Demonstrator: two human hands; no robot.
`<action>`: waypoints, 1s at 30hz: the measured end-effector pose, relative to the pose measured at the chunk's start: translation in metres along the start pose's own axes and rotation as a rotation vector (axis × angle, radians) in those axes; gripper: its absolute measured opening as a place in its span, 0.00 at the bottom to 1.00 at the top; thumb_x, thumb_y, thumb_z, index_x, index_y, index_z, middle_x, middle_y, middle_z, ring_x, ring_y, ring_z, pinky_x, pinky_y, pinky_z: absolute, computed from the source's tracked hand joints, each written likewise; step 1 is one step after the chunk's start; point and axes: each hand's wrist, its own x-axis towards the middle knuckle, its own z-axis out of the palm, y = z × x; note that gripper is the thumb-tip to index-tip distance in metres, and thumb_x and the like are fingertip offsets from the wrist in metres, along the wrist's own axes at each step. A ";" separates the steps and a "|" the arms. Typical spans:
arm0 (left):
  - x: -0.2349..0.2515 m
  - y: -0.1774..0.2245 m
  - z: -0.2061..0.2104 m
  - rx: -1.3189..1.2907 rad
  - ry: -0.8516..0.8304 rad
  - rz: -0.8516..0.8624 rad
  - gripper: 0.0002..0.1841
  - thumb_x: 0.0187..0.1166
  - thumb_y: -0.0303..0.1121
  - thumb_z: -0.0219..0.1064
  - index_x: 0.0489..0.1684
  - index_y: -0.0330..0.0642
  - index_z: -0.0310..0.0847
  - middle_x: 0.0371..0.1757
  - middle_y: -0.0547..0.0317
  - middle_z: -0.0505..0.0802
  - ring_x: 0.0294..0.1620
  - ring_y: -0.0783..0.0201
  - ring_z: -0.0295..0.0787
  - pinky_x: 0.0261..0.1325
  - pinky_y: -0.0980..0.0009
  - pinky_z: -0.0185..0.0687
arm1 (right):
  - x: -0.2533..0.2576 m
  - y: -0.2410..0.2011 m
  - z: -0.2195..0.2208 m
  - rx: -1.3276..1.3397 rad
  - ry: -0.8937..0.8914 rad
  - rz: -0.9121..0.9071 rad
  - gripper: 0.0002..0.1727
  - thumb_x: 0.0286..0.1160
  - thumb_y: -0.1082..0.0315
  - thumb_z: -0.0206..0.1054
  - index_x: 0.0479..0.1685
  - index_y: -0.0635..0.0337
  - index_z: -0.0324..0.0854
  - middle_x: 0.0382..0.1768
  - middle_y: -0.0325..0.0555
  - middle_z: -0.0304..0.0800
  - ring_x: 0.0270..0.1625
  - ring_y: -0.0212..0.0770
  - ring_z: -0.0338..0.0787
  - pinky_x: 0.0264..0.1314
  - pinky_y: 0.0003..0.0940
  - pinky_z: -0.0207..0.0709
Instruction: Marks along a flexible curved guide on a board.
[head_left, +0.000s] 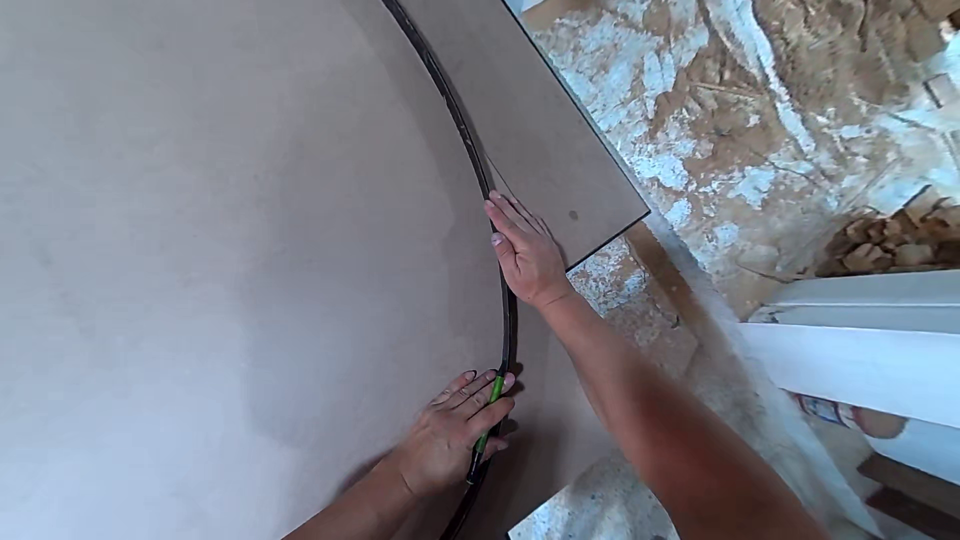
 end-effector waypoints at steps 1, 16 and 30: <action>0.000 0.002 -0.001 -0.010 -0.008 -0.014 0.25 0.88 0.54 0.60 0.80 0.56 0.74 0.89 0.63 0.73 0.92 0.63 0.62 0.94 0.57 0.57 | 0.000 -0.001 0.000 -0.005 -0.006 0.003 0.29 0.95 0.55 0.40 0.90 0.45 0.68 0.91 0.32 0.65 0.94 0.38 0.59 0.96 0.50 0.50; 0.079 -0.042 -0.066 -0.722 0.327 -0.439 0.13 0.87 0.33 0.64 0.61 0.44 0.91 0.40 0.62 0.97 0.33 0.67 0.93 0.38 0.70 0.93 | 0.000 0.002 -0.002 -0.003 -0.038 -0.008 0.29 0.94 0.55 0.39 0.90 0.48 0.67 0.91 0.34 0.64 0.94 0.42 0.59 0.96 0.51 0.49; 0.073 -0.033 -0.048 -0.592 0.363 -0.407 0.07 0.81 0.35 0.72 0.49 0.45 0.91 0.35 0.67 0.95 0.29 0.74 0.90 0.33 0.75 0.91 | -0.001 0.000 -0.003 0.005 -0.052 0.004 0.29 0.94 0.57 0.40 0.90 0.50 0.67 0.91 0.37 0.64 0.94 0.41 0.59 0.96 0.50 0.50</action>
